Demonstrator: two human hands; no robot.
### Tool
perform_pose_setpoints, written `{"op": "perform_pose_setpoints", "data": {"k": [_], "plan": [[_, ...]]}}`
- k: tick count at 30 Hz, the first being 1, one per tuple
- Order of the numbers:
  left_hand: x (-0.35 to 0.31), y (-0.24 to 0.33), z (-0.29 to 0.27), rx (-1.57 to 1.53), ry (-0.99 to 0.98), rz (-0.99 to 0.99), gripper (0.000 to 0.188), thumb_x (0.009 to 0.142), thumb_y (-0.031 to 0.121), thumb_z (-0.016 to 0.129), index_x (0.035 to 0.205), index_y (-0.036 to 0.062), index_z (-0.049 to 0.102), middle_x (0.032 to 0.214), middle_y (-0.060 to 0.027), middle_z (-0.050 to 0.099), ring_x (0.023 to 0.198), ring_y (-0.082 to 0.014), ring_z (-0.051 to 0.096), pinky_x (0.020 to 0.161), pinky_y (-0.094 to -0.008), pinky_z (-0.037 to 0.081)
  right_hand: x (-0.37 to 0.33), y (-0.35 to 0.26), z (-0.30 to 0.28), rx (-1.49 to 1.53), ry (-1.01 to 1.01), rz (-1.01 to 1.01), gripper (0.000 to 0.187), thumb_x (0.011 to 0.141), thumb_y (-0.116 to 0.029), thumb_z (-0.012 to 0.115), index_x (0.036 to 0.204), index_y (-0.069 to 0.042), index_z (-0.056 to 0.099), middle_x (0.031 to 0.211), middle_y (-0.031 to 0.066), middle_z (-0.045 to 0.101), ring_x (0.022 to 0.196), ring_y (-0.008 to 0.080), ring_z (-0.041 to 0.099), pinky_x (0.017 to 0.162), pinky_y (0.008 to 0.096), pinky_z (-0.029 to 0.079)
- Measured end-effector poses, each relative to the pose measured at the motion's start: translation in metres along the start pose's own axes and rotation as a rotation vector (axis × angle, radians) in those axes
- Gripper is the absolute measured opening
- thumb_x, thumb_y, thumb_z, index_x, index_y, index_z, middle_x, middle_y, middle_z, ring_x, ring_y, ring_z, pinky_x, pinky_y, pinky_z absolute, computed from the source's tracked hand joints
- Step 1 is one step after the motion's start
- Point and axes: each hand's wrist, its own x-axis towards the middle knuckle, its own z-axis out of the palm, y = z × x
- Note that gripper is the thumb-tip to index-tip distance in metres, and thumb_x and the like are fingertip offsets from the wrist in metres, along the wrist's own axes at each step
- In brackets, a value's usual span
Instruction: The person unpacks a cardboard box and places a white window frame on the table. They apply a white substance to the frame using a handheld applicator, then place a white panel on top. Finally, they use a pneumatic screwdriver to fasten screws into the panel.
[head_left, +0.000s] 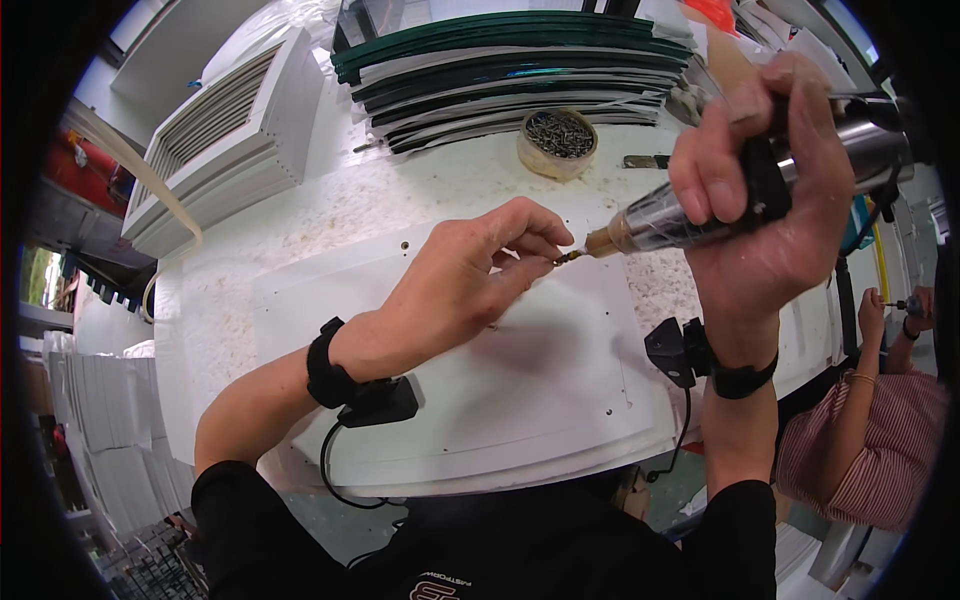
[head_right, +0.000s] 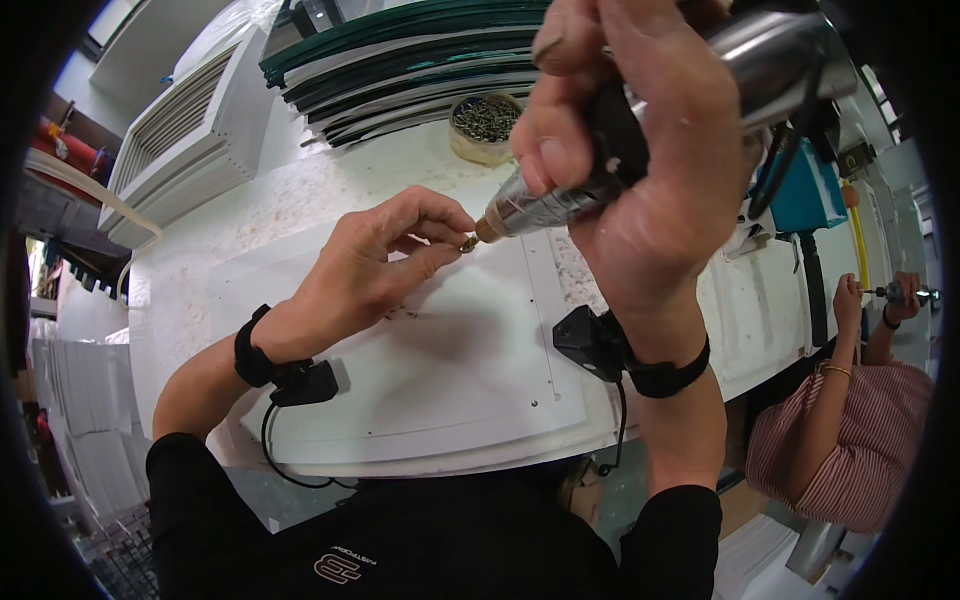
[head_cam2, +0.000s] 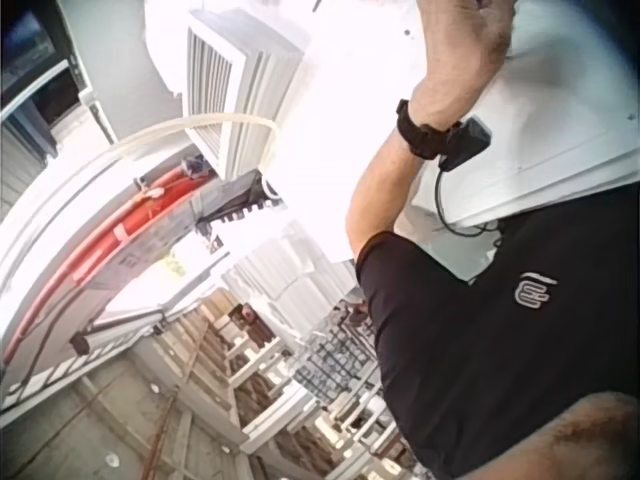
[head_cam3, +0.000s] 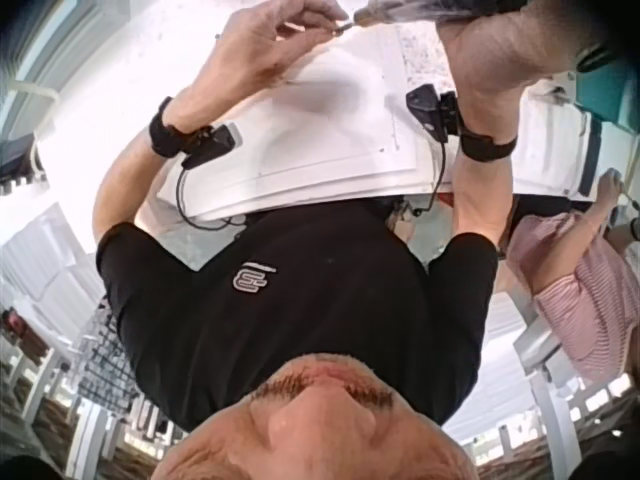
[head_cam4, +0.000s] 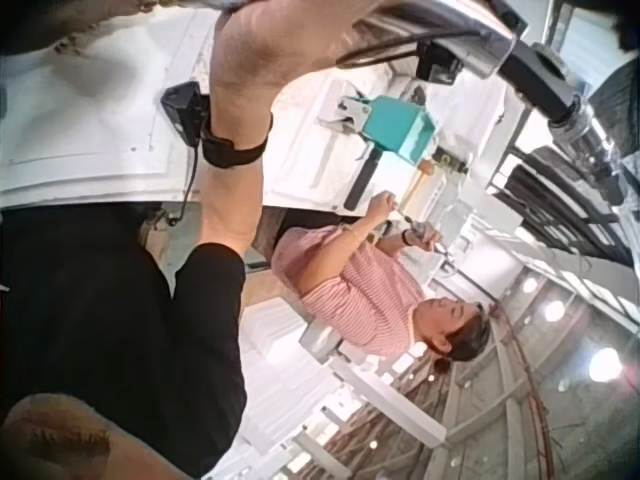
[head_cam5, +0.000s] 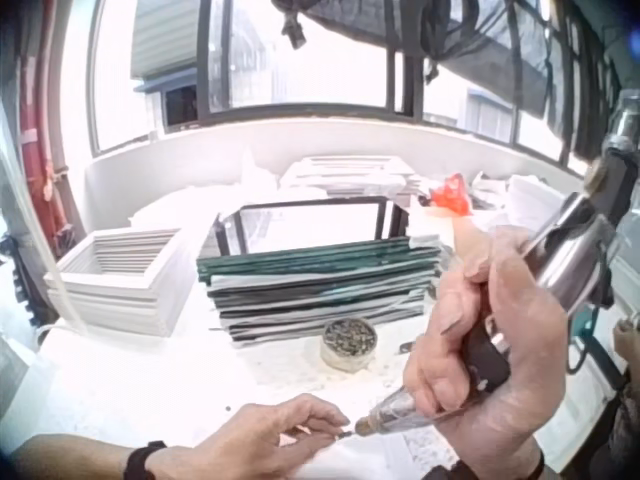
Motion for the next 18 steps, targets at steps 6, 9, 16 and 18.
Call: {"op": "perform_pose_setpoints", "data": {"k": [6,9,16,18], "plan": [[0.036,-0.013,0.001,0.136,0.008,0.007,0.020,0.100,0.002,0.065,0.120,0.0023,0.061,0.113,-0.0118,0.076,0.106,-0.0215,0.074,0.090,-0.0324,0.057,0.018,0.027,0.016,-0.236,0.083,0.052,0.022,0.103,-0.022,0.064,0.092,-0.003,0.060,0.077,0.0044,0.059,0.050,0.0083,0.051,0.047,0.0239,0.041],[0.041,-0.018,0.003,0.119,-0.007,-0.002,0.022,0.100,0.001,0.062,0.122,0.0019,0.060,0.118,-0.0141,0.076,0.109,-0.0226,0.074,0.092,-0.0316,0.057,0.021,0.030,0.017,-0.288,0.130,0.134,0.024,0.102,-0.018,0.067,0.085,-0.003,0.061,0.068,0.0030,0.059,0.048,0.0074,0.052,0.045,0.0227,0.040],[0.042,-0.017,0.004,0.117,-0.028,-0.047,0.024,0.101,-0.001,0.059,0.124,0.0011,0.058,0.120,-0.0156,0.075,0.112,-0.0238,0.073,0.093,-0.0316,0.056,0.020,0.033,0.012,-0.290,0.107,0.153,0.025,0.103,-0.019,0.067,0.084,-0.003,0.061,0.065,0.0020,0.058,0.048,0.0068,0.051,0.044,0.0223,0.040],[0.043,-0.017,0.004,0.129,-0.032,-0.043,0.024,0.101,-0.001,0.059,0.125,0.0011,0.058,0.120,-0.0156,0.075,0.113,-0.0241,0.073,0.093,-0.0319,0.057,0.020,0.033,0.011,-0.298,0.109,0.166,0.025,0.103,-0.019,0.067,0.084,-0.004,0.061,0.065,0.0023,0.058,0.047,0.0068,0.051,0.044,0.0223,0.040]]}}
